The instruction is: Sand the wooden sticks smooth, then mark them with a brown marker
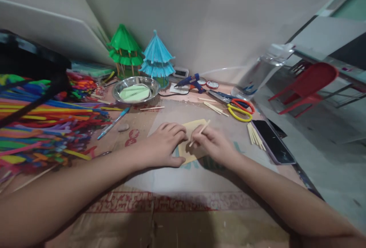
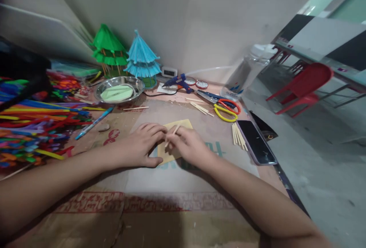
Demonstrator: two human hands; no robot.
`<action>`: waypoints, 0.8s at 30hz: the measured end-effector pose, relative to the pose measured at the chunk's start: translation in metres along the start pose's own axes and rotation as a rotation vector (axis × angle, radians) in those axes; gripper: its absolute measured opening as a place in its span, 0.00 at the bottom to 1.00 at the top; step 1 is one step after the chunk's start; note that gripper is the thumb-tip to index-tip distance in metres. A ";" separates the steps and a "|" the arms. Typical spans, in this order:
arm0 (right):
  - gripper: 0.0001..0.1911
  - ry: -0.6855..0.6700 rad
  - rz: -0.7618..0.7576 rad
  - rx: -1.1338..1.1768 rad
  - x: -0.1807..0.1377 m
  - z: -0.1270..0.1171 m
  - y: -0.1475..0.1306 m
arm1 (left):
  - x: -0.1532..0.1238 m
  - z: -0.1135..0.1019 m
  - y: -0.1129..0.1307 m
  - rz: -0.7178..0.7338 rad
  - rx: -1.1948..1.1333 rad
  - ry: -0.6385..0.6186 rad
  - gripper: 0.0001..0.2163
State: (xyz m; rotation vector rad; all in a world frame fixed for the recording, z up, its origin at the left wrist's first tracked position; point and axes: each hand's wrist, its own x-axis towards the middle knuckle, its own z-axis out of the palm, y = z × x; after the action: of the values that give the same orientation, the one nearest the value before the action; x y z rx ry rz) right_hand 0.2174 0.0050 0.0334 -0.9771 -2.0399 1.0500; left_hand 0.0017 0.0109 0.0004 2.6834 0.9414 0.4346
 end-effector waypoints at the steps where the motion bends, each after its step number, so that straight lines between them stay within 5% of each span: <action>1: 0.14 0.039 0.060 0.184 0.001 -0.004 -0.007 | 0.000 -0.002 0.000 0.000 -0.017 0.000 0.23; 5: 0.19 0.076 0.073 0.706 -0.001 -0.016 -0.043 | 0.003 -0.024 0.013 -0.011 0.009 0.074 0.15; 8: 0.18 0.088 0.055 0.813 -0.005 -0.018 -0.067 | 0.005 -0.054 0.042 -0.049 -0.140 0.394 0.05; 11: 0.18 0.108 0.050 0.836 -0.007 -0.016 -0.083 | 0.009 -0.081 0.076 0.126 -0.227 0.641 0.05; 20: 0.22 0.036 0.105 1.042 -0.020 0.008 -0.099 | 0.001 -0.093 0.098 0.375 -0.066 0.809 0.09; 24: 0.19 0.052 0.129 0.929 -0.018 0.007 -0.089 | -0.005 -0.095 0.100 0.185 -0.319 0.816 0.05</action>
State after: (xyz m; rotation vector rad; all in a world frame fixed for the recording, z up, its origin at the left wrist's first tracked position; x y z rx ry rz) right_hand 0.1928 -0.0490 0.1023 -0.6122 -1.1937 1.7683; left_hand 0.0189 -0.0538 0.1211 2.2882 0.6970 1.6403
